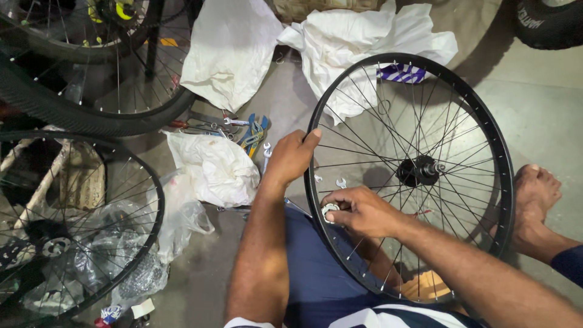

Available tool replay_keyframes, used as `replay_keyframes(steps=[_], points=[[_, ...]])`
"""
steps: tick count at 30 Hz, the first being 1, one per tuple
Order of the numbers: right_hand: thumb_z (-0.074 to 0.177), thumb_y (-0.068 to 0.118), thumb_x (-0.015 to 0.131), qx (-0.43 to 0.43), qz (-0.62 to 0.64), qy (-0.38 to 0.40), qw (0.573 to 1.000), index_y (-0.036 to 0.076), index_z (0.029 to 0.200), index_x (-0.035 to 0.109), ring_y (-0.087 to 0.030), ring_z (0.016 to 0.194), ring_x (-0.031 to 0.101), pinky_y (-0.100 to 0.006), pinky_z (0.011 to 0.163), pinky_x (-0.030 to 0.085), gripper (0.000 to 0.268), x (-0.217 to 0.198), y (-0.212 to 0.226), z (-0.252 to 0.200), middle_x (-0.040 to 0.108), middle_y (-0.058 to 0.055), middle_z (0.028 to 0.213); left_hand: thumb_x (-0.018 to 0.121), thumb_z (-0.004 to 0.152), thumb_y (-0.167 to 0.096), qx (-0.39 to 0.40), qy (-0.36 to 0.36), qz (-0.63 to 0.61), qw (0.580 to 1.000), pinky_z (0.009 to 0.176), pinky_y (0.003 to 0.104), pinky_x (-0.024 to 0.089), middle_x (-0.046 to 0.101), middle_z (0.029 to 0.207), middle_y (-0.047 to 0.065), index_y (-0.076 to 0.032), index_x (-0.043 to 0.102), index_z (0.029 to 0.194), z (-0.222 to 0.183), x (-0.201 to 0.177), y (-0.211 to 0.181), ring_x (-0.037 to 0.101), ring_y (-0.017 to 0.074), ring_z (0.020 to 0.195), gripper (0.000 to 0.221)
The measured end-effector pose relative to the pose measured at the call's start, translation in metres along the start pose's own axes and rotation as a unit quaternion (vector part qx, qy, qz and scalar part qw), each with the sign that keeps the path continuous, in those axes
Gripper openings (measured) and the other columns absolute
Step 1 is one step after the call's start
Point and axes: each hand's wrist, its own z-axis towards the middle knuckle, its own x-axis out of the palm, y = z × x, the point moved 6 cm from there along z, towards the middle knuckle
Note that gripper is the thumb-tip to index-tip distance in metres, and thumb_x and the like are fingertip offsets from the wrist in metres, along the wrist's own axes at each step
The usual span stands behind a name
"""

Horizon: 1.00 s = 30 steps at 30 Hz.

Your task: The person assembles or repairs a bicycle wheel by inserting and tightening spokes into the hub and rim using a wrench.

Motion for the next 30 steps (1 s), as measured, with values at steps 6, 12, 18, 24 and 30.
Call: replay_keyframes(steps=[6, 12, 18, 24, 30], points=[[0.084, 0.024, 0.074, -0.081, -0.043, -0.063, 0.994, 0.005, 0.115, 0.073, -0.023, 0.07, 0.068, -0.036, 0.064, 0.054, 0.037, -0.002, 0.012, -0.003, 0.077, -0.014, 0.091, 0.062, 0.094, -0.045, -0.058, -0.03, -0.117, 0.991, 0.057, 0.033, 0.056, 0.073, 0.073, 0.013, 0.003, 0.067, 0.099, 0.003, 0.0, -0.009, 0.073, 0.0223, 0.059, 0.048], [0.087, 0.024, 0.067, -0.037, -0.058, 0.005, 0.998, 0.006, 0.12, 0.067, -0.027, 0.075, 0.071, -0.038, 0.072, 0.058, 0.038, 0.015, 0.009, -0.039, 0.072, -0.013, 0.114, 0.067, 0.092, -0.04, 0.016, -0.086, -0.154, 0.984, 0.057, 0.031, 0.057, 0.074, 0.081, 0.012, 0.003, 0.063, 0.12, 0.008, -0.002, -0.019, 0.072, 0.0172, 0.06, 0.051], [0.098, 0.028, 0.061, -0.056, -0.032, 0.149, 0.987, 0.007, 0.112, 0.071, -0.029, 0.097, 0.072, -0.041, 0.086, 0.054, 0.027, 0.02, -0.008, -0.041, 0.074, -0.013, 0.099, 0.067, 0.092, -0.035, -0.03, -0.009, -0.192, 0.981, 0.05, 0.033, 0.059, 0.068, 0.074, 0.012, 0.001, 0.065, 0.124, -0.002, 0.002, -0.011, 0.065, 0.0162, 0.06, 0.049], [0.099, 0.028, 0.059, -0.081, -0.179, 0.136, 0.971, 0.006, 0.105, 0.07, -0.033, 0.099, 0.068, -0.045, 0.087, 0.051, 0.025, 0.012, -0.001, -0.045, 0.072, -0.014, 0.097, 0.066, 0.093, -0.034, -0.049, 0.008, -0.21, 0.977, 0.05, 0.035, 0.057, 0.066, 0.073, 0.01, 0.002, 0.064, 0.123, -0.002, 0.002, -0.008, 0.063, 0.0159, 0.06, 0.047], [0.091, 0.023, 0.068, -0.09, -0.055, 0.072, 0.992, 0.007, 0.111, 0.071, -0.028, 0.108, 0.072, -0.043, 0.091, 0.056, 0.026, -0.012, 0.005, -0.055, 0.075, -0.009, 0.115, 0.064, 0.095, -0.035, -0.068, 0.028, -0.225, 0.972, 0.05, 0.034, 0.054, 0.065, 0.07, 0.01, 0.002, 0.063, 0.12, 0.0, 0.005, -0.006, 0.062, 0.0161, 0.057, 0.045]])
